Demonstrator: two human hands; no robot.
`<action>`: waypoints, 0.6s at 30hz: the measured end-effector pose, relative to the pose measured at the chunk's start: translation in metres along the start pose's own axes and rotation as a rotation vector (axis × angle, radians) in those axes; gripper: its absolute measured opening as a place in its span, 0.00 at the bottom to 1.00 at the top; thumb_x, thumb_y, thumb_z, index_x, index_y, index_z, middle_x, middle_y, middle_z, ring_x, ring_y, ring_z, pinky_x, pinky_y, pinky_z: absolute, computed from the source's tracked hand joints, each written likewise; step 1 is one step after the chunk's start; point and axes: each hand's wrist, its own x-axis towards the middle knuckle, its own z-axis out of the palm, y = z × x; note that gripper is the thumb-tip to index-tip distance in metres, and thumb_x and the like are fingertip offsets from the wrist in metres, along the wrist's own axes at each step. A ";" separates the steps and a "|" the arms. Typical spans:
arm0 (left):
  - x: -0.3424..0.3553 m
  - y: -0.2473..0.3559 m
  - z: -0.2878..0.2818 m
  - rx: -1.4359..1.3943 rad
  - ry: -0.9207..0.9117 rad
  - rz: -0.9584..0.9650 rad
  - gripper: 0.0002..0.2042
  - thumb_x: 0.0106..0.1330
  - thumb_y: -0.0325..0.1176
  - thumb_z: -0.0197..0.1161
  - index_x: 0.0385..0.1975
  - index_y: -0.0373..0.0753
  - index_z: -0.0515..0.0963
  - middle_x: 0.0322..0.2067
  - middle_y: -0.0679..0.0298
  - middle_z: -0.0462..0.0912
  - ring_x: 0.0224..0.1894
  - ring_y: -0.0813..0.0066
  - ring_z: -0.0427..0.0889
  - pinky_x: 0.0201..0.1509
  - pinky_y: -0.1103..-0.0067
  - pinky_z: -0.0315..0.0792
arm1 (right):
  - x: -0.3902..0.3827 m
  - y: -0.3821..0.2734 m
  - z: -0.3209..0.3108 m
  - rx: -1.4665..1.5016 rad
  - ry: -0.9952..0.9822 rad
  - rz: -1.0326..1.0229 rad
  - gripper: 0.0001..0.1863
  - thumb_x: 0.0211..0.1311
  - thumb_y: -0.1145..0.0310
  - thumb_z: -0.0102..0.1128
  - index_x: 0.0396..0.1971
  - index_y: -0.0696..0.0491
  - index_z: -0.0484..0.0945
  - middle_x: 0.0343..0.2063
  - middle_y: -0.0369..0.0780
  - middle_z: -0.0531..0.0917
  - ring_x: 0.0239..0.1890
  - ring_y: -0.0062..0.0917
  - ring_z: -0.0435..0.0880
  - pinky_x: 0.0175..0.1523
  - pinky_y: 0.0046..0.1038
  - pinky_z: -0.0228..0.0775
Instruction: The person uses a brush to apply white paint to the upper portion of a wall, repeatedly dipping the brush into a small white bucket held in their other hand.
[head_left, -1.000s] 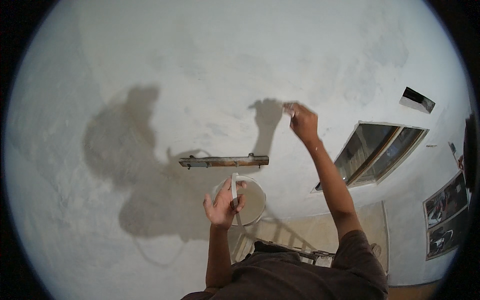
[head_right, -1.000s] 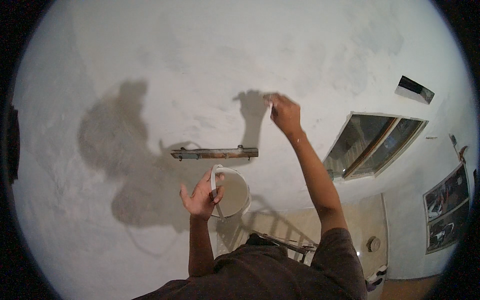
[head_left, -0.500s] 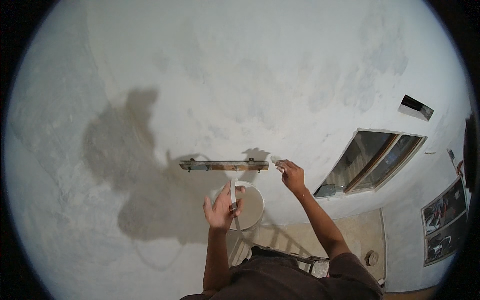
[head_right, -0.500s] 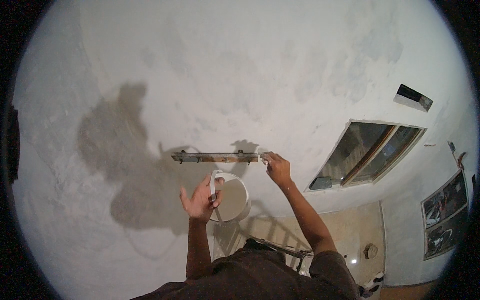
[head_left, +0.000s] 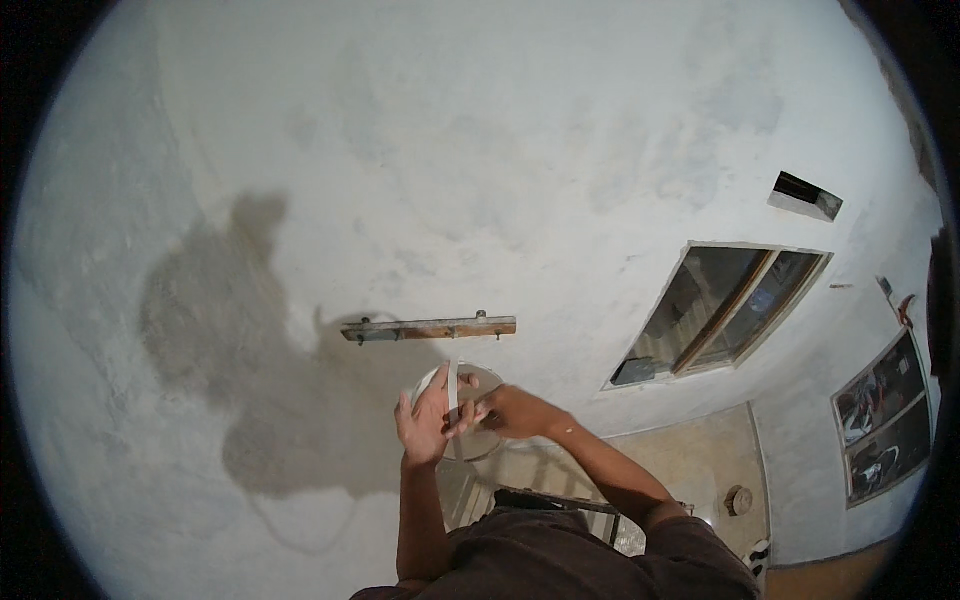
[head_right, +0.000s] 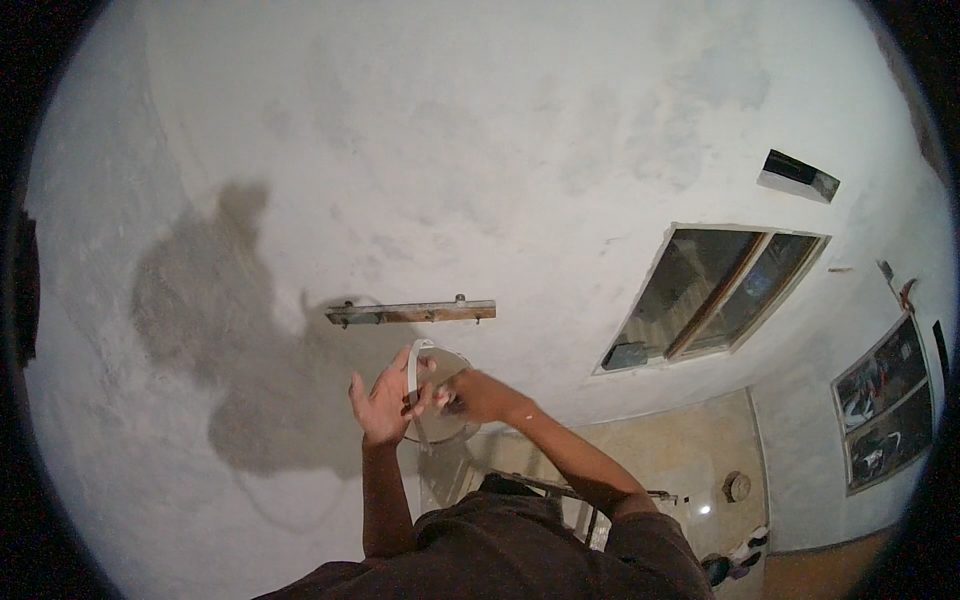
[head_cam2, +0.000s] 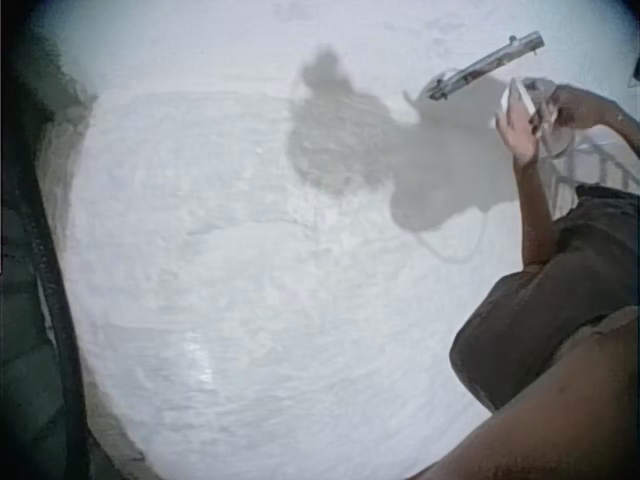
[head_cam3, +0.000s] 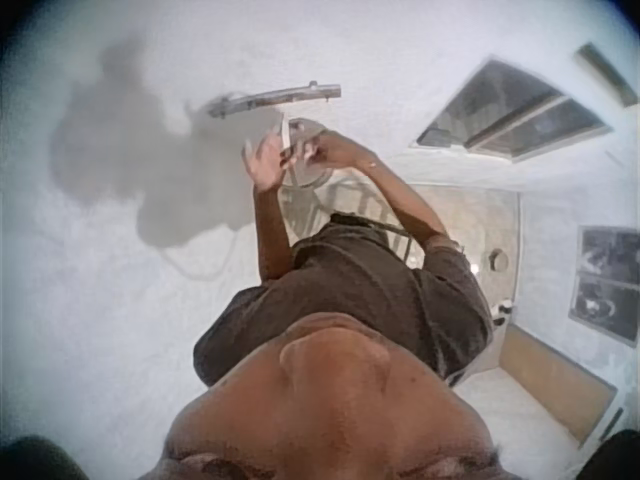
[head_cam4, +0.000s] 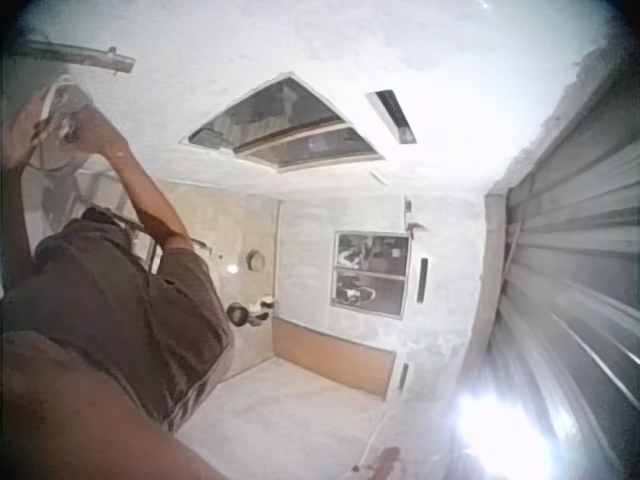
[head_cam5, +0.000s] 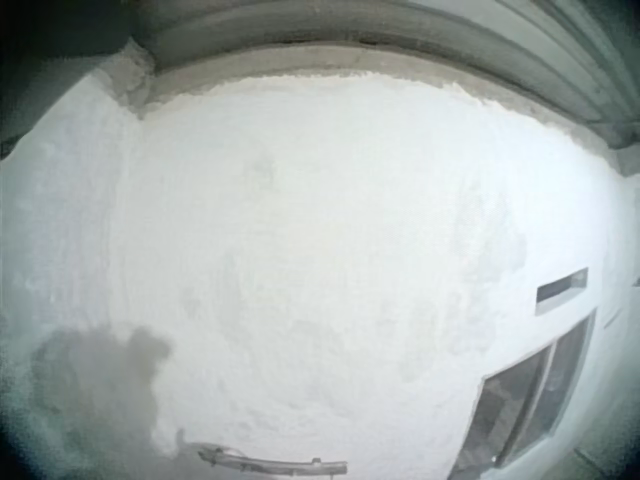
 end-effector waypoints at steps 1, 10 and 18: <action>-0.002 -0.001 -0.002 -0.001 -0.014 -0.005 0.61 0.50 0.83 0.40 0.65 0.24 0.57 0.48 0.55 0.72 0.20 0.78 0.68 0.16 0.85 0.52 | 0.005 0.007 0.016 -0.078 -0.091 0.056 0.12 0.49 0.71 0.67 0.36 0.55 0.83 0.33 0.47 0.85 0.38 0.41 0.85 0.46 0.38 0.76; -0.012 -0.001 0.006 0.012 -0.072 -0.025 0.63 0.49 0.84 0.41 0.67 0.23 0.54 0.51 0.49 0.72 0.20 0.75 0.68 0.17 0.85 0.54 | 0.019 -0.014 0.057 -0.282 -0.170 0.356 0.17 0.51 0.65 0.66 0.43 0.48 0.83 0.40 0.43 0.85 0.44 0.39 0.84 0.49 0.38 0.74; -0.010 0.000 0.012 -0.063 -0.082 -0.043 0.64 0.49 0.85 0.37 0.66 0.21 0.56 0.50 0.51 0.74 0.22 0.74 0.67 0.22 0.83 0.56 | -0.015 -0.030 -0.002 -0.113 0.210 0.234 0.13 0.51 0.72 0.66 0.39 0.55 0.83 0.33 0.49 0.85 0.32 0.47 0.83 0.39 0.38 0.75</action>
